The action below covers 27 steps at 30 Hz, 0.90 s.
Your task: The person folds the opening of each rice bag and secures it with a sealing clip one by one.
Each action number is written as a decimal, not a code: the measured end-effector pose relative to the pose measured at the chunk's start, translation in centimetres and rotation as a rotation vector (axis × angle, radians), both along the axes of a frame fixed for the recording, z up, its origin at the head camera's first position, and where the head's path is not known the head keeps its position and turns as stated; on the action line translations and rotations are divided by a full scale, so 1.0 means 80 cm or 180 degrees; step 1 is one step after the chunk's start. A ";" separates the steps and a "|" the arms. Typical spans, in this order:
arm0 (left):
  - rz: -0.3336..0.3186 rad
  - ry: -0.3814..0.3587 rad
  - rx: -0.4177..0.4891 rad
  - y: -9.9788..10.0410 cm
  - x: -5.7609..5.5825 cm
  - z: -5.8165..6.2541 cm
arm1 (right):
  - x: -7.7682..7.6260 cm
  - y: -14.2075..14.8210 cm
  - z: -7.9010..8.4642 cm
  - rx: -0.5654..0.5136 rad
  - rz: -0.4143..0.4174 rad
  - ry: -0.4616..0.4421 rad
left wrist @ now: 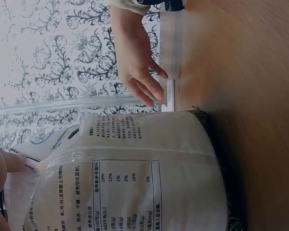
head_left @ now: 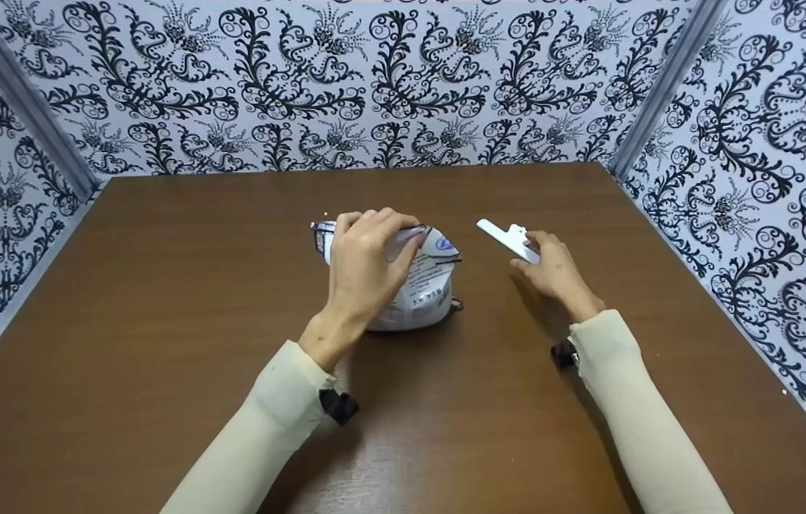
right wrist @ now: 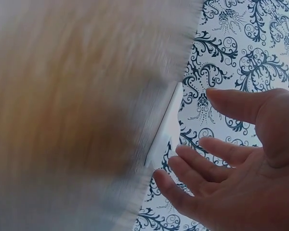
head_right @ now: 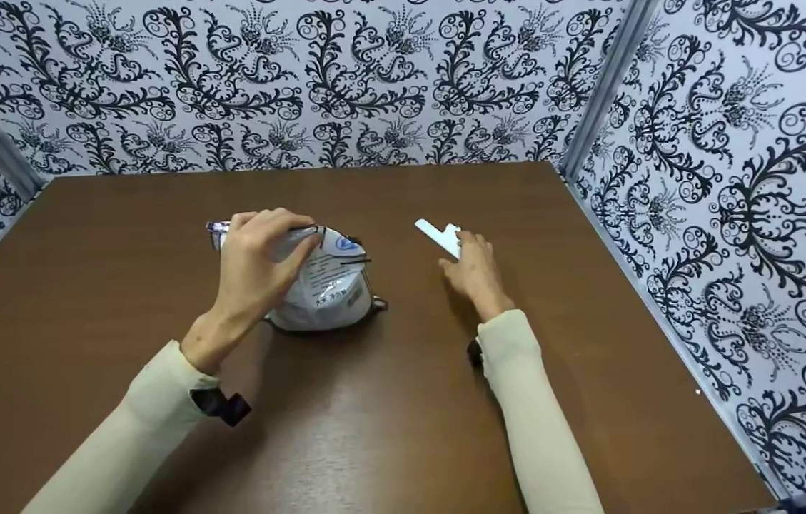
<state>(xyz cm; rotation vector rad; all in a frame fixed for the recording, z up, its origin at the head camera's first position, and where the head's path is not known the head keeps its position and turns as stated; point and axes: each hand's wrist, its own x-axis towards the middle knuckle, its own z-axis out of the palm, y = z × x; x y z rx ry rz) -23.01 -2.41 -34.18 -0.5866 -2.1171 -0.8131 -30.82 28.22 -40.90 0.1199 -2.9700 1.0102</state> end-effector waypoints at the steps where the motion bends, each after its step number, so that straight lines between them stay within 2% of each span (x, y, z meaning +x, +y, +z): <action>1: 0.0003 -0.0003 0.0002 0.000 0.000 0.000 | -0.001 0.000 0.000 0.0010 -0.0005 0.0008; 13: 0.0001 -0.0053 0.0038 0.000 0.001 -0.001 | -0.009 0.000 0.000 0.0157 -0.0045 0.0060; 27: 0.0021 -0.0061 0.0033 0.000 0.001 -0.001 | -0.024 -0.002 0.000 0.0330 0.0082 0.0057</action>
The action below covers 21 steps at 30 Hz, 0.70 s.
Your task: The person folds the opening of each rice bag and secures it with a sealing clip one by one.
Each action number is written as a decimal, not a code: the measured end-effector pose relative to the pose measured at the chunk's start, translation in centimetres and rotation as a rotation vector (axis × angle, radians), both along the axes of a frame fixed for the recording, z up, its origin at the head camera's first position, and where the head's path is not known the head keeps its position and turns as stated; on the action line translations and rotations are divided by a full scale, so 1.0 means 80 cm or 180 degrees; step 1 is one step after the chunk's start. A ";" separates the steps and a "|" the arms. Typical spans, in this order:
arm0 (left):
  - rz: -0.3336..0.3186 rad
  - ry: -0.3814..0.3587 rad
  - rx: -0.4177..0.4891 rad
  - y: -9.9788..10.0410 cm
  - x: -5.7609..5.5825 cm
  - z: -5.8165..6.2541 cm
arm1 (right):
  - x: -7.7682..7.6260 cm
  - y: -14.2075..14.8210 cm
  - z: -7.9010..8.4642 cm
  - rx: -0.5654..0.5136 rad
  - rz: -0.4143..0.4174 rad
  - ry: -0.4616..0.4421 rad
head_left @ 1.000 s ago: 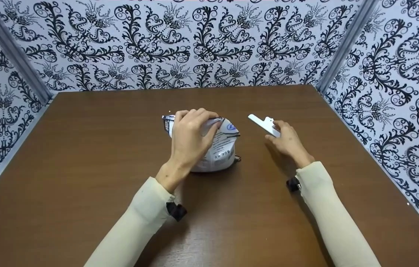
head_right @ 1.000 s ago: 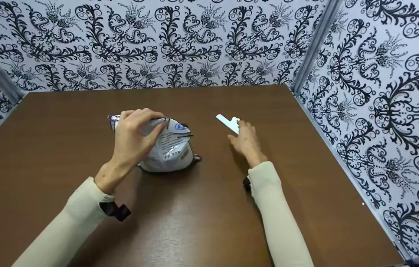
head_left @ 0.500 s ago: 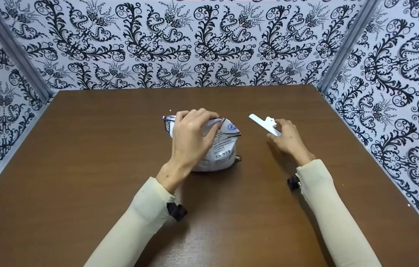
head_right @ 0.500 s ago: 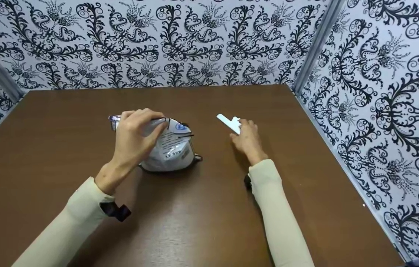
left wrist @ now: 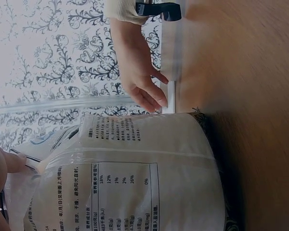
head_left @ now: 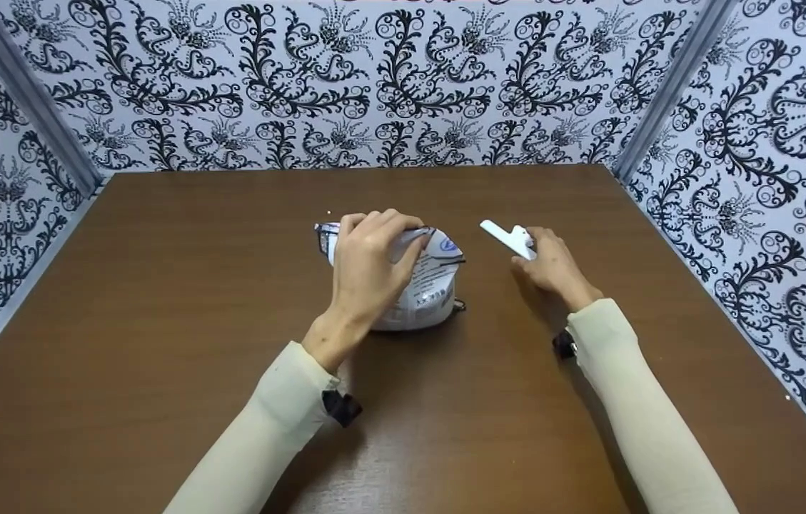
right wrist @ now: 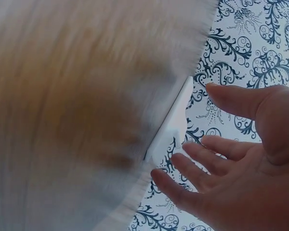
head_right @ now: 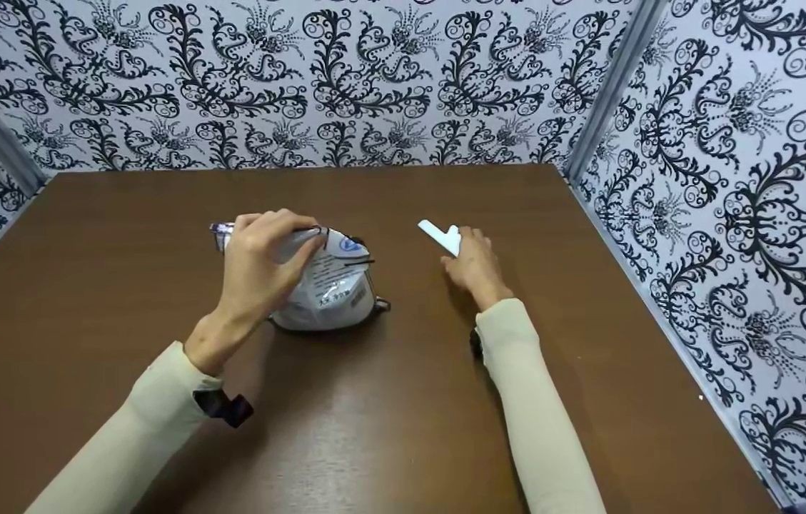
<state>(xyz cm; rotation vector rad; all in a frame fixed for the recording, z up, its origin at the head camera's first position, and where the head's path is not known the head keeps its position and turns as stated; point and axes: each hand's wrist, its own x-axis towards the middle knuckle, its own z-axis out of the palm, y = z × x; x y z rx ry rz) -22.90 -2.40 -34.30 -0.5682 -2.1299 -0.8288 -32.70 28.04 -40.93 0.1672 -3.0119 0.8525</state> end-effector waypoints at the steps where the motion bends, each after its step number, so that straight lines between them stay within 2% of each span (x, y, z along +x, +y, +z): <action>1: 0.0000 0.0013 0.0003 0.000 0.000 0.000 | -0.001 -0.001 -0.001 0.0005 0.0019 0.0010; 11: -0.0011 0.0020 0.0017 0.000 0.000 0.000 | -0.011 -0.001 -0.003 -0.0012 0.0023 0.0171; 21: -0.0007 -0.0005 0.0013 0.000 0.001 -0.003 | -0.015 0.006 -0.006 0.0072 0.0039 -0.0016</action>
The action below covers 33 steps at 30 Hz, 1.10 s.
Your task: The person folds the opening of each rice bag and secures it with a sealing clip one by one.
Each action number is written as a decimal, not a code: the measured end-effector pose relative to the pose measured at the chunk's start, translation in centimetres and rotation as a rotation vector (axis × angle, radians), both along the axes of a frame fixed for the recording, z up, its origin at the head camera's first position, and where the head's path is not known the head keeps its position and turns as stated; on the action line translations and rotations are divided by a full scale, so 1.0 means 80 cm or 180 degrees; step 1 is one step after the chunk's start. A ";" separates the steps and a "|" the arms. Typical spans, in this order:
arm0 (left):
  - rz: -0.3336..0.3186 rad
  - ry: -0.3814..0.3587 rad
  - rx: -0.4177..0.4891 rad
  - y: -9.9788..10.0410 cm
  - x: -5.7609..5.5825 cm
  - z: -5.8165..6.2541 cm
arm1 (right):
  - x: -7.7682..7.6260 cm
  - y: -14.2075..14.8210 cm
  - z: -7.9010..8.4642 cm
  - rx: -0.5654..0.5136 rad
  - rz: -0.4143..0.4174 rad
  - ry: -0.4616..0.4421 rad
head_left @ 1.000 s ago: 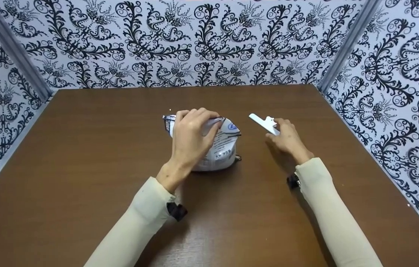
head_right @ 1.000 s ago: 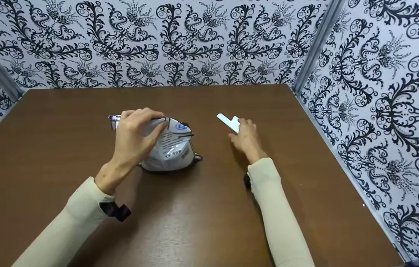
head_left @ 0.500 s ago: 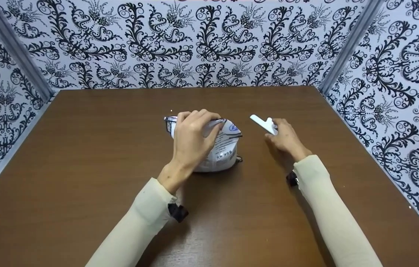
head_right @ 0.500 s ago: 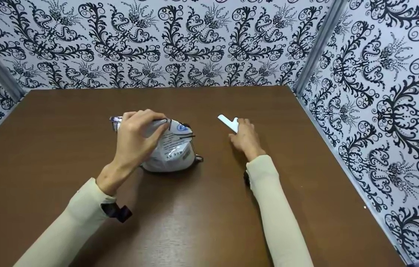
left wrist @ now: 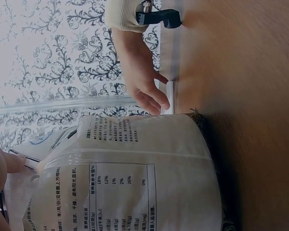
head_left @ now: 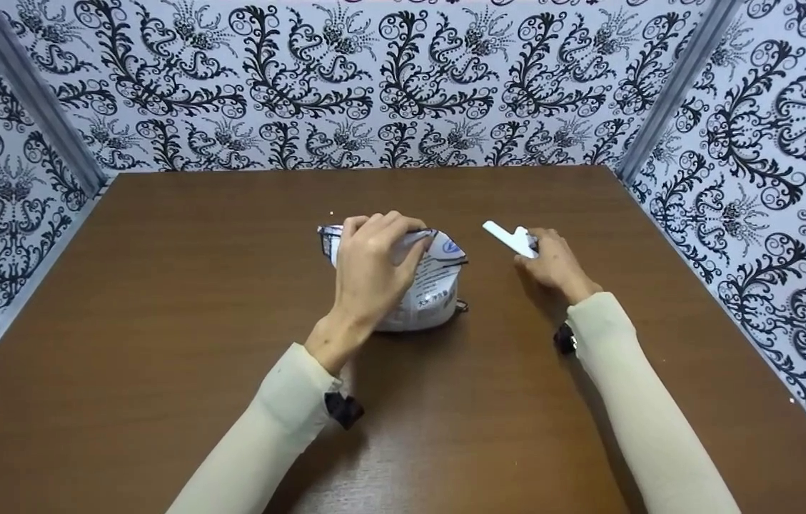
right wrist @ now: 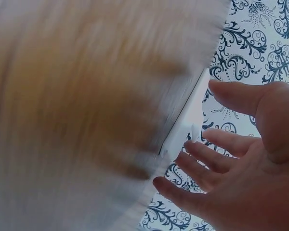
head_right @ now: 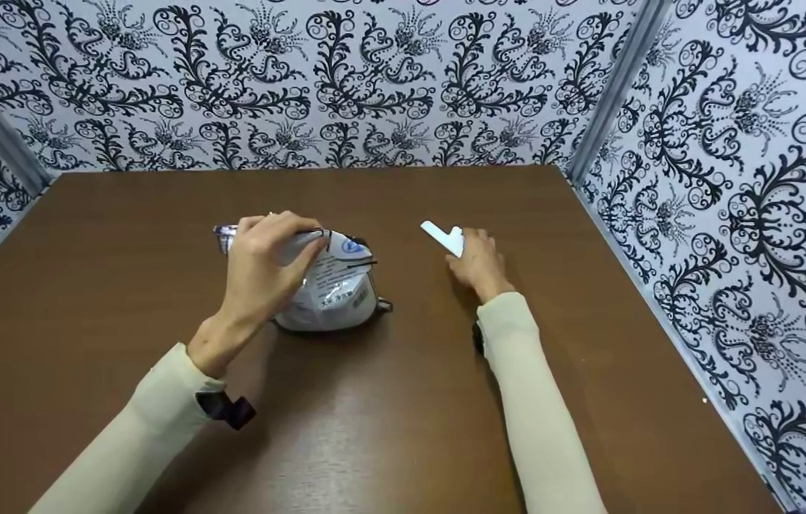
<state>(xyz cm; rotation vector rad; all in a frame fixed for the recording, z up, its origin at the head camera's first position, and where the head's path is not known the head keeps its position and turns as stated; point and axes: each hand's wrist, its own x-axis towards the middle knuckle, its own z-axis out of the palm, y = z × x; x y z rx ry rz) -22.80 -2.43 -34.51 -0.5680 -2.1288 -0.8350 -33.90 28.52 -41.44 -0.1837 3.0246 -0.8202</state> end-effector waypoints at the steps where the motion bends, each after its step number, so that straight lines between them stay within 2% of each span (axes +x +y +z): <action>1: 0.0000 0.0002 0.0003 0.000 0.000 0.000 | 0.000 0.001 0.000 -0.0012 0.0002 0.0001; 17: 0.0025 0.0054 -0.0030 0.001 -0.002 0.000 | -0.006 0.001 0.000 -0.0090 -0.0097 -0.0064; 28: -0.0004 -0.0049 -0.0021 0.002 -0.001 0.001 | -0.011 0.002 0.003 -0.0015 -0.0470 -0.0237; 33: 0.0005 -0.0048 -0.0017 0.000 -0.001 0.000 | -0.012 0.001 0.004 -0.0090 -0.0534 -0.0294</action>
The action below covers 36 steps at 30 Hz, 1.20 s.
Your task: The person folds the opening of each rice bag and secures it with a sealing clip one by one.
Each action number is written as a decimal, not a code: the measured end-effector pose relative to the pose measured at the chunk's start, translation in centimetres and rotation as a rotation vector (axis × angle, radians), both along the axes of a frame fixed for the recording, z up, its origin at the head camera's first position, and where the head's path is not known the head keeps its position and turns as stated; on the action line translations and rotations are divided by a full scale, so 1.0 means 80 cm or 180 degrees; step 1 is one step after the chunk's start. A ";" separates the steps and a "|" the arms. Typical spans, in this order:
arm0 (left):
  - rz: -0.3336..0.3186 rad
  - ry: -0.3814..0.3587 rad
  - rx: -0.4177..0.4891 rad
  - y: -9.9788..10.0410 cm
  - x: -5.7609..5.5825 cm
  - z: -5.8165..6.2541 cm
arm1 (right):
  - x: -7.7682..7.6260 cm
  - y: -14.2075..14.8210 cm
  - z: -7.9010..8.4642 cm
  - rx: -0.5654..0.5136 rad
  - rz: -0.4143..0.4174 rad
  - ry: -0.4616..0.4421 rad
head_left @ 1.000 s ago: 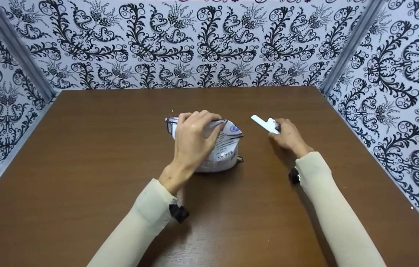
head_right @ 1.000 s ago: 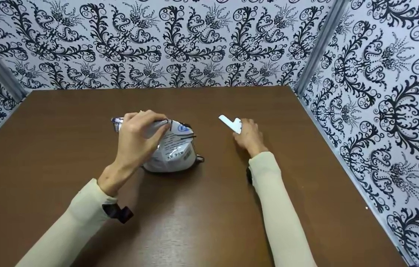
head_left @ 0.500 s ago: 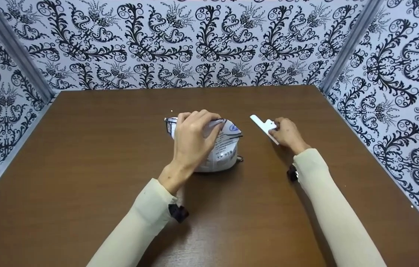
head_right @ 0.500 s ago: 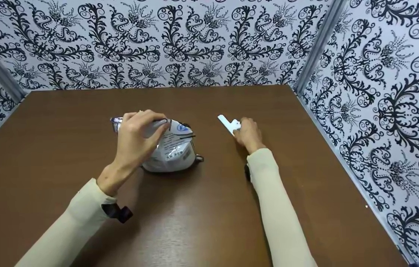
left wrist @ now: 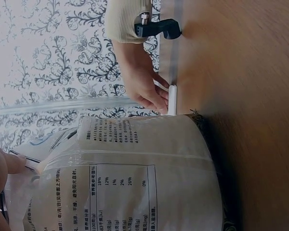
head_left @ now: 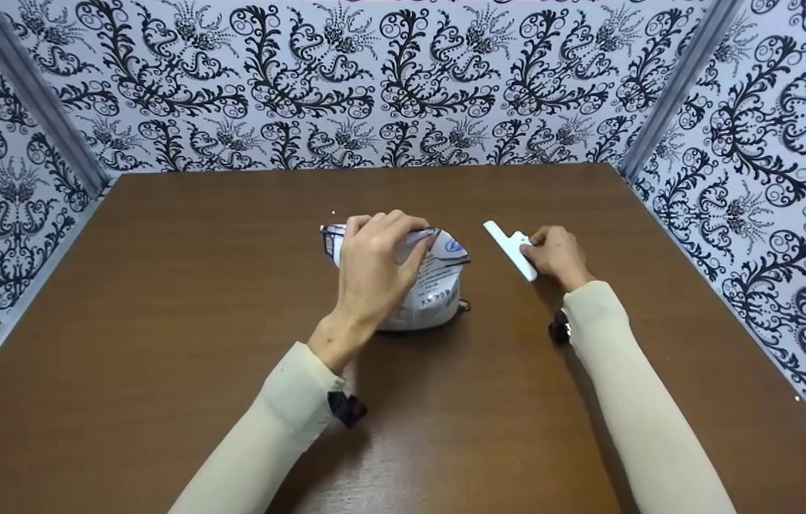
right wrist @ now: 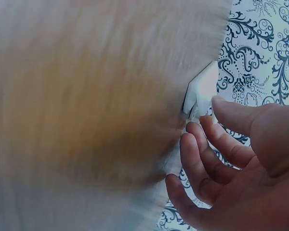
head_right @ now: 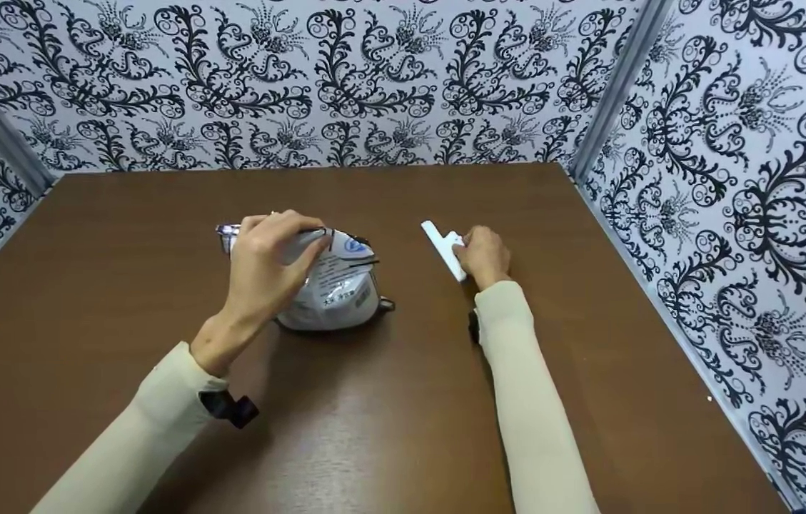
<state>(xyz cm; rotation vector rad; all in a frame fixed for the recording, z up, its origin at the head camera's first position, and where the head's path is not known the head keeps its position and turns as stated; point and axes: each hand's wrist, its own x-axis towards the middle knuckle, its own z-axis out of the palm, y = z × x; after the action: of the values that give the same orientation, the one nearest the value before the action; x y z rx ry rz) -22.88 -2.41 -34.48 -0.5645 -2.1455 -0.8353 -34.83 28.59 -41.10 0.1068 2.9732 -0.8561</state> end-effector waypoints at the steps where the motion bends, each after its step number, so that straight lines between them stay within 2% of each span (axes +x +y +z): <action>1: 0.0000 0.0001 -0.0004 0.000 0.000 0.000 | 0.000 0.001 0.000 -0.0043 -0.0013 -0.0008; 7: -0.0007 0.0064 -0.0031 0.001 -0.001 0.001 | 0.001 0.005 -0.001 -0.0359 -0.0118 0.0057; 16: -0.0009 0.0031 -0.0019 0.001 -0.001 0.002 | 0.001 0.007 0.001 -0.0571 -0.0295 0.0090; 24: -0.0013 0.0051 0.0004 0.000 0.000 0.002 | 0.003 0.007 -0.001 -0.0710 -0.0298 0.0151; 36: -0.0006 0.0019 -0.0025 0.001 0.000 0.000 | 0.004 0.006 -0.003 -0.0820 -0.0262 0.0082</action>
<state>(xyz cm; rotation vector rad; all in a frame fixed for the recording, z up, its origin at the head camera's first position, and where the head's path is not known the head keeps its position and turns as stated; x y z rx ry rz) -22.87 -2.35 -34.49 -0.5723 -2.1440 -0.8257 -34.48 29.04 -41.35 0.2100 2.8673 -1.2495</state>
